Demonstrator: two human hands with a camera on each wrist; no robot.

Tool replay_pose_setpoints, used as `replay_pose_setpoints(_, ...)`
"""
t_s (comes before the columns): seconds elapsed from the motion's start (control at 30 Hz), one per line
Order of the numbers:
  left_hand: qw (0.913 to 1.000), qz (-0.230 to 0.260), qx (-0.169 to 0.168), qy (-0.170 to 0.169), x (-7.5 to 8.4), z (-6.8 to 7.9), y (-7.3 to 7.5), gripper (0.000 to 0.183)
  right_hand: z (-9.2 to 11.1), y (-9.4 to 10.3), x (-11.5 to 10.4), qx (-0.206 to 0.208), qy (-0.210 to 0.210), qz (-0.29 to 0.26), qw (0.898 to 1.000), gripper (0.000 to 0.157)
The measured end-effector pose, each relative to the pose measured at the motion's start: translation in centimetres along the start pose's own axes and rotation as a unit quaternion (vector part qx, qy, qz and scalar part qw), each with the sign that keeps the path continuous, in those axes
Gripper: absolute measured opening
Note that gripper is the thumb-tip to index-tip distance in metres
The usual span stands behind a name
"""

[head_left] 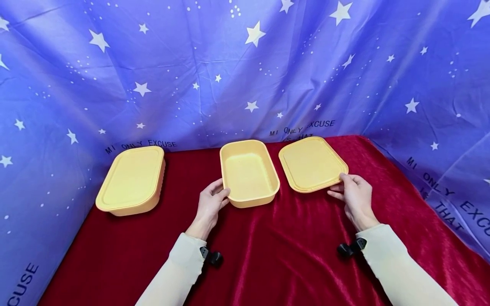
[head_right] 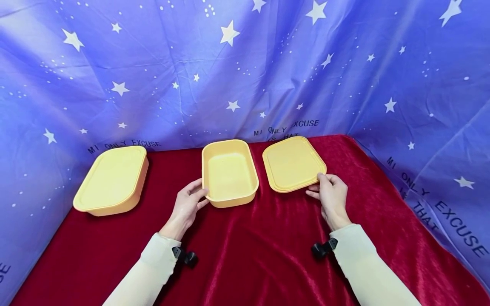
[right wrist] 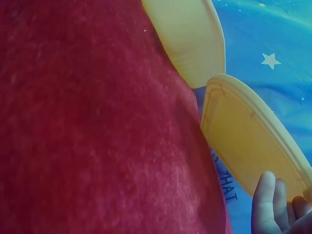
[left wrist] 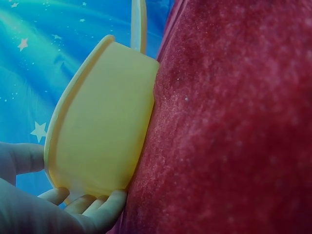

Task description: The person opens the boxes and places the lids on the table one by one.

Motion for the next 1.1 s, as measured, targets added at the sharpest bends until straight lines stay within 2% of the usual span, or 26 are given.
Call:
replay_pose_setpoints(0.27, 1.0000, 0.003, 0.003, 0.000, 0.0, 0.0, 0.0, 0.049, -0.1, 0.7, 0.2, -0.024, -0.010, 0.063, 0.998, 0.015)
replay_pose_setpoints(0.6, 1.0000, 0.002, 0.002, 0.004, 0.0, 0.0, -0.1, 0.048, -0.2, 1.9, 0.5, -0.057, -0.029, 0.136, 0.989, 0.021)
replay_pose_setpoints(0.87, 1.0000, 0.002, 0.004, 0.002, -0.1, -0.1, -0.2, 0.046, -0.4, 2.6, 0.6, -0.089, -0.031, 0.187, 0.978, 0.022)
replay_pose_setpoints(1.1, 1.0000, 0.005, 0.005, 0.001, -0.1, -0.2, -0.2, 0.046, -0.6, 3.1, 1.0, -0.116, -0.053, 0.222, 0.967, 0.025)
Point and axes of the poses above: each hand's wrist, its own z-axis away from the middle knuckle, its own y-axis out of the back of the hand, x = y × z, the point moved 4 cm from there along -z, towards the middle knuckle, and after that the axes turned 1 degree about -x, right-handed, at the moved point
